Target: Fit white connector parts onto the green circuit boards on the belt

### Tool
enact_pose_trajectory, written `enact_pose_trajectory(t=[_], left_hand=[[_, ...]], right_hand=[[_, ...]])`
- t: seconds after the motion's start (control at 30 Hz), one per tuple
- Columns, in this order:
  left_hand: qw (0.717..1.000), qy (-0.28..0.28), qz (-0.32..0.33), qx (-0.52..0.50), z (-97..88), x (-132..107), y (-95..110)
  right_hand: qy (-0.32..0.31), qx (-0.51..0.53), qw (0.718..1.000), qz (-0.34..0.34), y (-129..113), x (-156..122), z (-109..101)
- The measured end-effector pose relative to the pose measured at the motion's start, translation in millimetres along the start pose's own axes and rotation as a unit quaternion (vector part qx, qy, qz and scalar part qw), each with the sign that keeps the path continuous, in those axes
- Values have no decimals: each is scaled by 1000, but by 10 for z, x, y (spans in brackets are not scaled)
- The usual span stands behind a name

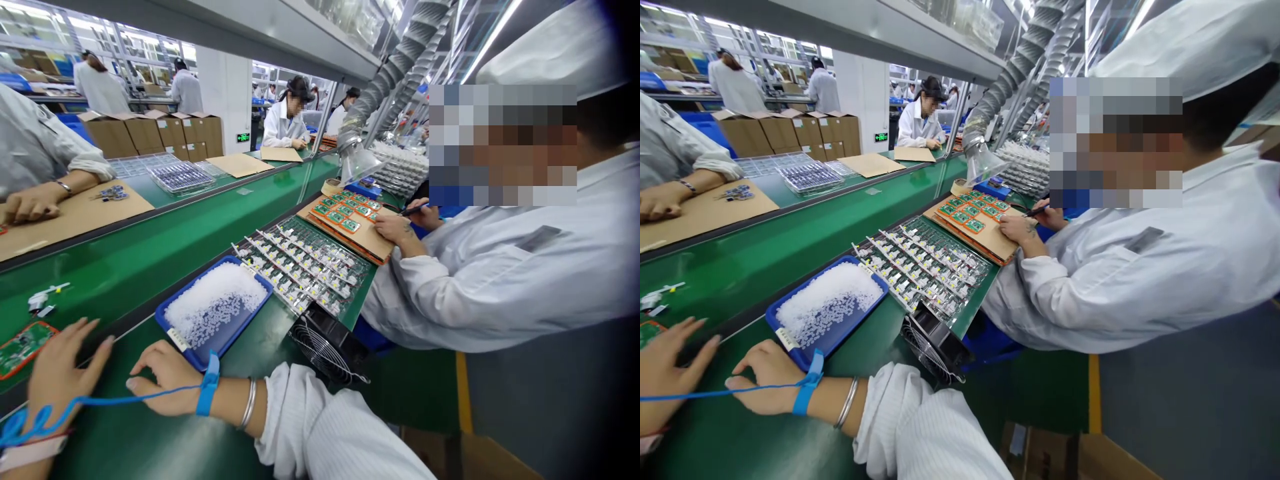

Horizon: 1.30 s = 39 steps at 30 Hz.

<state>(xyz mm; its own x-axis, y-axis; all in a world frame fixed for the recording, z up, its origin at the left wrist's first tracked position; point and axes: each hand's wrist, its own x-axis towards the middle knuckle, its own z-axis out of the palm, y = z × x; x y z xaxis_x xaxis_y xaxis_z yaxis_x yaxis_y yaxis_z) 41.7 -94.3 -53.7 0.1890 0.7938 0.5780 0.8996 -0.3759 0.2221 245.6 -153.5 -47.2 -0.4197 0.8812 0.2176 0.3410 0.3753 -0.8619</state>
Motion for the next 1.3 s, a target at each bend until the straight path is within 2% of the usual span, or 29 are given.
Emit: enact_pose_trajectory(t=[0.13, 0.2, 0.3, 0.5, 0.73, 0.93, 1.1, 1.3], left_hand=[[994, -53, 63, -65, 53, -339, 492], [993, -64, 58, -82, 3, -514, 661], [993, -63, 24, -95, -91, -721, 788], [987, -81, -47, -128, -187, -877, 849], [974, -99, -106, -175, -186, -838, 912], [972, -100, -105, -185, -175, -831, 910], [974, -106, -91, -180, -190, -793, 929], [976, -116, -71, -171, -180, -801, 919]], right_hand=[[5, 2, 1000, -22, 31, 16, 21], [-5, 3, 1000, -28, 32, 16, 8], [-34, 2, 999, -41, 27, 4, -15], [-100, 23, 993, -56, 23, -67, -26], [-51, 46, 997, -27, 0, -98, -67], [-54, 57, 997, -28, 19, -95, -70], [-81, 46, 995, -23, 18, -86, -85], [-91, 10, 994, -64, 37, -91, -84]])
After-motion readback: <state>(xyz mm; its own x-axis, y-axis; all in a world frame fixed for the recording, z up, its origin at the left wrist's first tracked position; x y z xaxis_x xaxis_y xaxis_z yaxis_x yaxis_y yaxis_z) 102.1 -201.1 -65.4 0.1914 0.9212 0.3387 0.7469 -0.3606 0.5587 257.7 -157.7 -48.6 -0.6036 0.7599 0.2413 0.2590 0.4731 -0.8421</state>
